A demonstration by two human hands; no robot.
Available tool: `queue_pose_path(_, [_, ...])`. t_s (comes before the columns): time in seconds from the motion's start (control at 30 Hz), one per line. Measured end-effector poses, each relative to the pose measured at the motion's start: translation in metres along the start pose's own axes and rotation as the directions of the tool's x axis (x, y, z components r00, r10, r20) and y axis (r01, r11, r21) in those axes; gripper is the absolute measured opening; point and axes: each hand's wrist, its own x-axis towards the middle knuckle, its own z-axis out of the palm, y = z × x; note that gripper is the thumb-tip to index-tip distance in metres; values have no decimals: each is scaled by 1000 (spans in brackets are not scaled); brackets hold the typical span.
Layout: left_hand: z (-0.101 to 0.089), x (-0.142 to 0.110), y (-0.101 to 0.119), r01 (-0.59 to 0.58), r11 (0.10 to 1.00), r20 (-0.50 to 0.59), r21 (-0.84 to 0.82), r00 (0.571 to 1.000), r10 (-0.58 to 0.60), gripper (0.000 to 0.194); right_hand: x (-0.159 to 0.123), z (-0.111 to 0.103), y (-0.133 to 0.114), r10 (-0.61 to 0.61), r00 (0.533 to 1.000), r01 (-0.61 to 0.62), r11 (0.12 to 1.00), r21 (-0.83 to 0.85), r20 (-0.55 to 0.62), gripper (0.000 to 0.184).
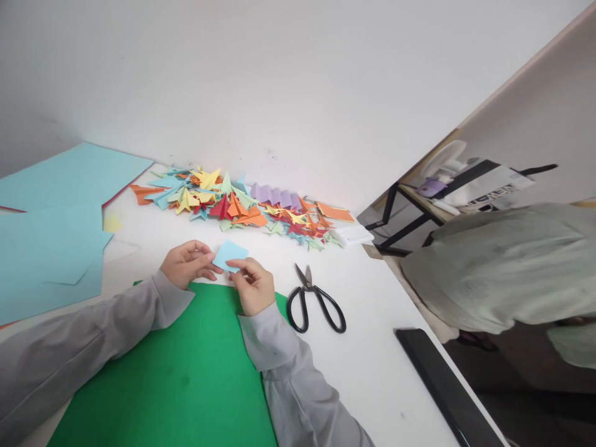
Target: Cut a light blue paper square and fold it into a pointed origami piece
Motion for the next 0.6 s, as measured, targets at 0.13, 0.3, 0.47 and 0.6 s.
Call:
queue_pose_path(0.13, [-3, 4, -2, 56, 998, 12, -13, 998, -56, 36, -1, -1, 3, -21, 1000, 21, 999, 37, 9, 14])
queue_pose_path(0.3, [-2, -1, -4, -29, 997, 12, 67, 1000, 28, 35, -1, -4, 6, -46, 999, 45, 999, 9, 17, 14])
queue_pose_path(0.47, [-2, -2, -4, -84, 992, -5, 91, 996, 85, 33, 0, -2, 8, -36, 999, 36, 999, -32, 5, 12])
queue_pose_path(0.6, [-1, -1, -2, -117, 986, 4, 119, 993, 117, 24, 2, -1, 6, -46, 999, 46, 998, -52, -8, 11])
